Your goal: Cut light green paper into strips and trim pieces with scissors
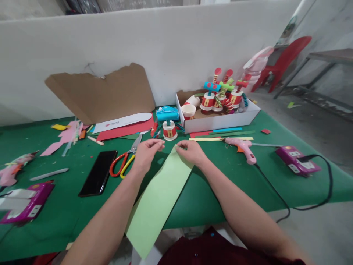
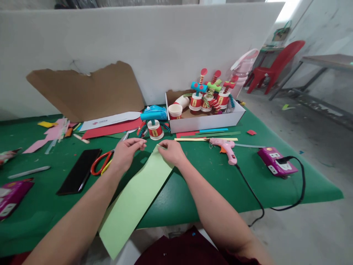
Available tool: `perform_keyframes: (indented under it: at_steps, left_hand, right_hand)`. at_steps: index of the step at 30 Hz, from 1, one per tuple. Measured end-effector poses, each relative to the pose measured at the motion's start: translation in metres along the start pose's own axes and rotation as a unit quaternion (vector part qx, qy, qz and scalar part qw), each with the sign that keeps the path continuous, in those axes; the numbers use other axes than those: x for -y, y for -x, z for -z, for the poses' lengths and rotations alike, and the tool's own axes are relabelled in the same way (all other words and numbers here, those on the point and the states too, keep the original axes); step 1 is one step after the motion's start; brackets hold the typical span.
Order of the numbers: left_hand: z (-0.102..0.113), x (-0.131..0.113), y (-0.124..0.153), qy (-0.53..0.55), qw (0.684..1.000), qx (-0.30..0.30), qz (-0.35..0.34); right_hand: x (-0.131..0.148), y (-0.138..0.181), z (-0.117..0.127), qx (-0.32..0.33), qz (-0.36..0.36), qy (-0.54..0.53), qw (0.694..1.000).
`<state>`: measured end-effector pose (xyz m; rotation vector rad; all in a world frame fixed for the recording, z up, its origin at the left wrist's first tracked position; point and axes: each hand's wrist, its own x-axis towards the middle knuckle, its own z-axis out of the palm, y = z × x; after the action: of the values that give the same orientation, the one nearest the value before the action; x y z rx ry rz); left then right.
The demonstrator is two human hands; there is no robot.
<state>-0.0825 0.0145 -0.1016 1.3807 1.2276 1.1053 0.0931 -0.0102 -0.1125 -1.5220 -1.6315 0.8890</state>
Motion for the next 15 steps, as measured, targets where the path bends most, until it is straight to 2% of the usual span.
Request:
perform_keyframes:
  at_steps: [3, 5, 8, 10, 12, 14, 15]
  left_hand:
    - [0.026, -0.020, 0.011, 0.069, 0.996, 0.029, 0.039]
    - [0.048, -0.032, 0.032, 0.068, 0.993, 0.062, 0.072]
    - [0.088, -0.037, 0.082, 0.005, 0.991, 0.085, 0.099]
    - [0.116, -0.029, 0.122, -0.089, 0.985, 0.099, 0.110]
    - [0.144, -0.015, 0.162, -0.210, 0.958, 0.131, 0.146]
    - [0.166, -0.001, 0.199, -0.314, 0.904, 0.198, 0.212]
    - [0.174, 0.006, 0.217, -0.360, 0.877, 0.212, 0.236]
  right_hand:
    - [-0.001, 0.000, -0.001, 0.009, 0.002, -0.003, 1.000]
    - [-0.002, 0.000, 0.000, 0.006, 0.010, 0.017, 1.000]
    - [-0.004, -0.001, 0.004, -0.002, 0.008, 0.052, 0.999]
    - [-0.006, -0.002, 0.009, -0.012, 0.004, 0.063, 0.998]
    - [-0.009, -0.003, 0.014, -0.025, -0.002, 0.078, 0.997]
    - [-0.012, -0.005, 0.018, -0.033, -0.014, 0.105, 0.994]
    - [-0.013, -0.006, 0.021, -0.035, -0.022, 0.122, 0.992]
